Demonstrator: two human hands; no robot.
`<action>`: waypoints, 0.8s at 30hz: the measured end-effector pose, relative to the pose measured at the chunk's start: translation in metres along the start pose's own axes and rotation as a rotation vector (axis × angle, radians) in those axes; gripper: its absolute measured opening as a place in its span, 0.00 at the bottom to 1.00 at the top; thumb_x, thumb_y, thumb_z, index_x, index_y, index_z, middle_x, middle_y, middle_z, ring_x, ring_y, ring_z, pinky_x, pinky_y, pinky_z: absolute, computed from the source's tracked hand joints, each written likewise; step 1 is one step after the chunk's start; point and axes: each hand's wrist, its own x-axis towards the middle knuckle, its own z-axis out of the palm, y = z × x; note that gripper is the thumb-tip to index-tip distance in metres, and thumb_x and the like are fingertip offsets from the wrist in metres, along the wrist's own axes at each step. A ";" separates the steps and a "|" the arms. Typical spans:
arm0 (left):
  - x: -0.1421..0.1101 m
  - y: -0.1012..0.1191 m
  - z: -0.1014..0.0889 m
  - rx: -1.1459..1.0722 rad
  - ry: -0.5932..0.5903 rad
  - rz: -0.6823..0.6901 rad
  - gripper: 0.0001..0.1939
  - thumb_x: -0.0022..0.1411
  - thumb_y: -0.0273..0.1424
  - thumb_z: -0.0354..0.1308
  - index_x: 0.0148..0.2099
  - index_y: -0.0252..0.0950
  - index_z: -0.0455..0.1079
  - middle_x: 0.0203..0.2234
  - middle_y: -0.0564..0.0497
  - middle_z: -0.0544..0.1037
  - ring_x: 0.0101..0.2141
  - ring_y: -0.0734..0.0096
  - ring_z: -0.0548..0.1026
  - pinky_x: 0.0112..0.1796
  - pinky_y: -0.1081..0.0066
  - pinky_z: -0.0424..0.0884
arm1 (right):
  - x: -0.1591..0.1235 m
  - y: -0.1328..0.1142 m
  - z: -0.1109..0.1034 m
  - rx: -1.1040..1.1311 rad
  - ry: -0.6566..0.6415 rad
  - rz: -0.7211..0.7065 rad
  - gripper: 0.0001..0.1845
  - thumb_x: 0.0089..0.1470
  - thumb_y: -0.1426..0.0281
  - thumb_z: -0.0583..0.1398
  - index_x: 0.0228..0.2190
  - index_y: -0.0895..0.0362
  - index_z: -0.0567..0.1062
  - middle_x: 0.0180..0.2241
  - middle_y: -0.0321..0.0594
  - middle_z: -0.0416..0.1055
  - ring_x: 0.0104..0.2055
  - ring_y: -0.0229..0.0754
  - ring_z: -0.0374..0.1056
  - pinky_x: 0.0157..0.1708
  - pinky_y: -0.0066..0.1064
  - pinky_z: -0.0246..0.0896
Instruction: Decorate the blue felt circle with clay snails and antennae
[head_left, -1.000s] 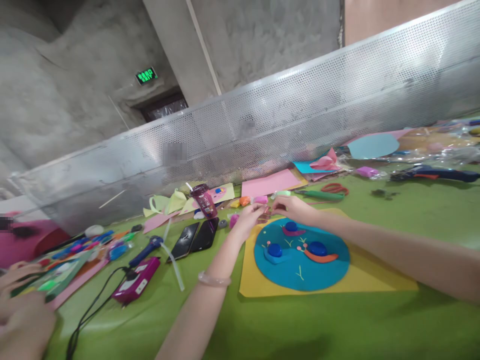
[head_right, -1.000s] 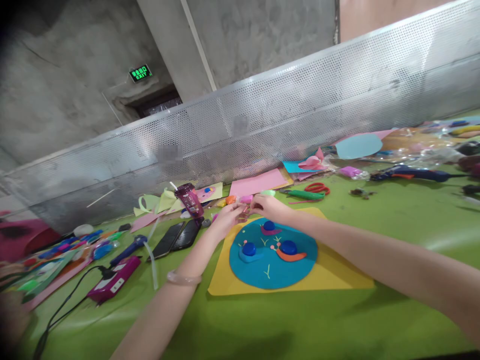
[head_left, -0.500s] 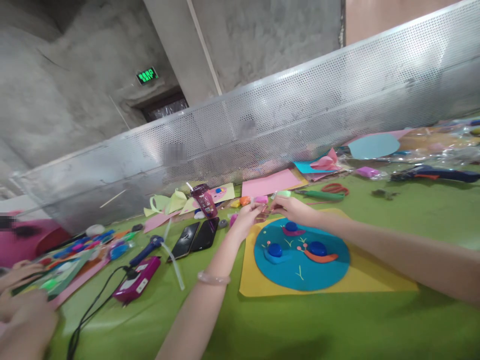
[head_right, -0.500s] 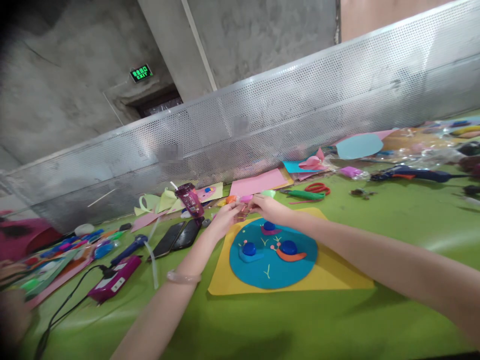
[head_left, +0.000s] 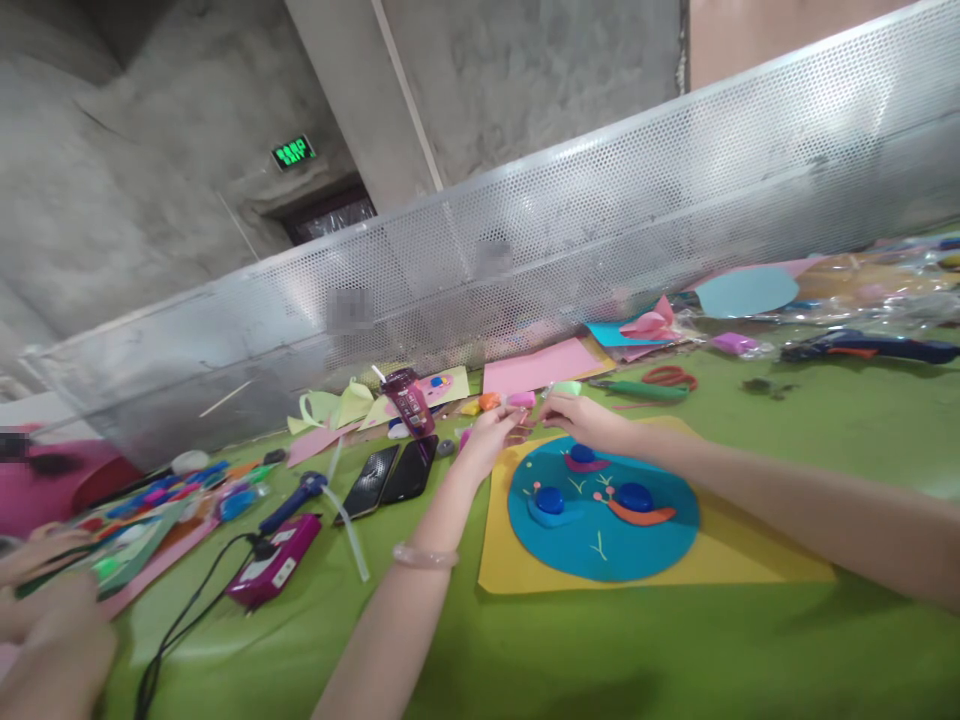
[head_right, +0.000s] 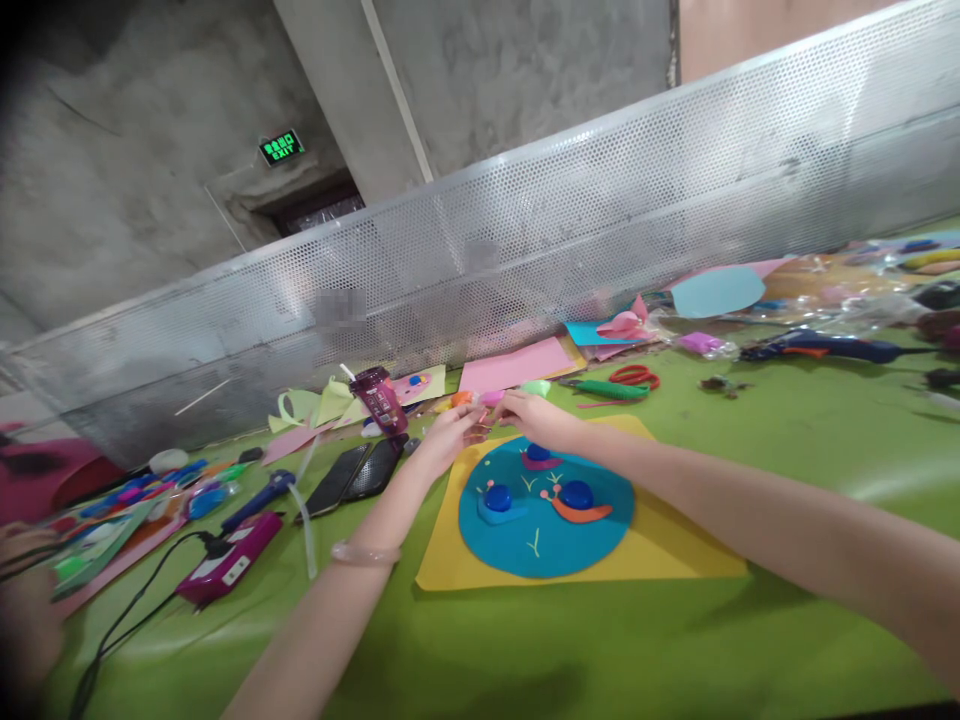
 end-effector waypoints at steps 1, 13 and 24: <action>0.000 0.000 0.000 -0.001 0.001 -0.002 0.03 0.57 0.28 0.58 0.33 0.33 0.68 0.27 0.49 0.75 0.25 0.75 0.72 0.32 0.71 0.67 | 0.000 -0.001 -0.001 0.005 -0.007 -0.014 0.08 0.55 0.75 0.52 0.32 0.61 0.71 0.34 0.45 0.69 0.37 0.41 0.65 0.38 0.33 0.60; 0.002 -0.003 -0.001 0.013 -0.033 0.036 0.05 0.54 0.29 0.60 0.33 0.33 0.69 0.26 0.51 0.75 0.25 0.76 0.72 0.29 0.75 0.67 | -0.002 -0.029 0.019 0.044 -0.218 -0.130 0.07 0.55 0.76 0.55 0.31 0.61 0.74 0.33 0.43 0.71 0.36 0.39 0.66 0.40 0.30 0.61; 0.006 -0.003 -0.002 0.121 -0.016 0.059 0.06 0.56 0.31 0.57 0.36 0.33 0.69 0.32 0.45 0.77 0.29 0.71 0.74 0.33 0.70 0.69 | 0.007 -0.038 0.028 0.022 -0.349 -0.143 0.09 0.54 0.79 0.55 0.30 0.60 0.76 0.32 0.41 0.72 0.36 0.40 0.66 0.41 0.32 0.60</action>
